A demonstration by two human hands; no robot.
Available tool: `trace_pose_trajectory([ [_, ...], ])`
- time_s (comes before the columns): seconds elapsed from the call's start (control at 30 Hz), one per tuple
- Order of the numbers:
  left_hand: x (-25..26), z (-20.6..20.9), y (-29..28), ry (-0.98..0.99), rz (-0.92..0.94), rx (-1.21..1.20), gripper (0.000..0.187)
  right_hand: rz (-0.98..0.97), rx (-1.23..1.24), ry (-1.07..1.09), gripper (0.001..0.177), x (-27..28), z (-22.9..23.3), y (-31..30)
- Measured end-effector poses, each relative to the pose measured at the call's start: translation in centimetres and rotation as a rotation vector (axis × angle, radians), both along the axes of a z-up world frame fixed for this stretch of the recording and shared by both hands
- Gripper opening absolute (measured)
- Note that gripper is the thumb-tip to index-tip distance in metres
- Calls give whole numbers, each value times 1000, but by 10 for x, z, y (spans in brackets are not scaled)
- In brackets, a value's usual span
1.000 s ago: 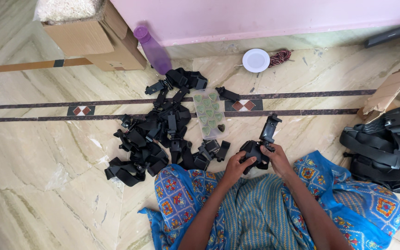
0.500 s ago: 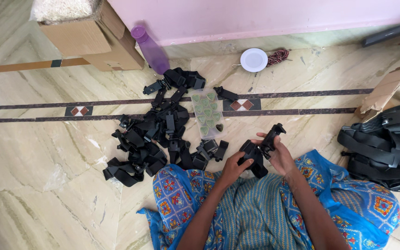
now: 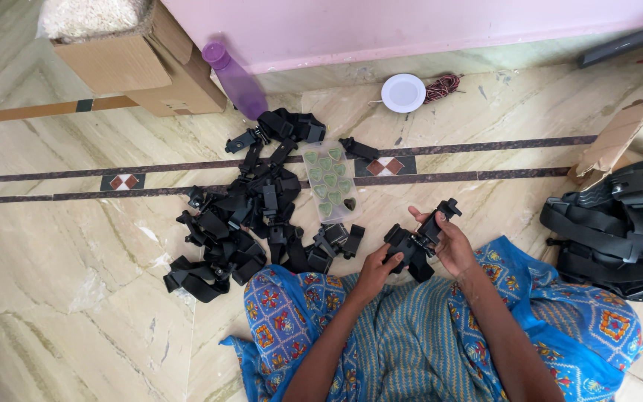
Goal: The person sits on the floor and assembles black straps by hand, inserting buckles into the strap ends and pulling them through to secure them. The person handles multiple straps one at a time, placing finished units into a pile on the right.
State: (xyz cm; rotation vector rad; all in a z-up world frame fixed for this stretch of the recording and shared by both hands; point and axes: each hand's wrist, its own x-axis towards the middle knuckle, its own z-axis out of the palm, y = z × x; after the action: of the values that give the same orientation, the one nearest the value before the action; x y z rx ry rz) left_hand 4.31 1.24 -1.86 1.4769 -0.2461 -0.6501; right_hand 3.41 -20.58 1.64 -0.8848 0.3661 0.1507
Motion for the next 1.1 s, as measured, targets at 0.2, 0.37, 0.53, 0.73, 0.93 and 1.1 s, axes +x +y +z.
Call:
trace_pose_trajectory([
  [0.2,-2,-5,2,5,-21,18,43,35,27,26,46,2,-2,-3],
  [0.37,-6,0,0,21,-18,58,53,24,-17,30,46,4,-7,-4],
  [0.53,-9,5,0,-20,-25,115,57,24,23,97,43,5,-7,-7],
  [0.73,-9,10,-1,-25,-11,110,51,31,33,137,46,4,2,0],
  [0.93,-1,20,1,137,-15,-76,54,130,-186,25,54,3,-8,0],
  [1.1,11,33,16,107,-180,-265,62,165,-145,-18,41,-1,-36,2],
])
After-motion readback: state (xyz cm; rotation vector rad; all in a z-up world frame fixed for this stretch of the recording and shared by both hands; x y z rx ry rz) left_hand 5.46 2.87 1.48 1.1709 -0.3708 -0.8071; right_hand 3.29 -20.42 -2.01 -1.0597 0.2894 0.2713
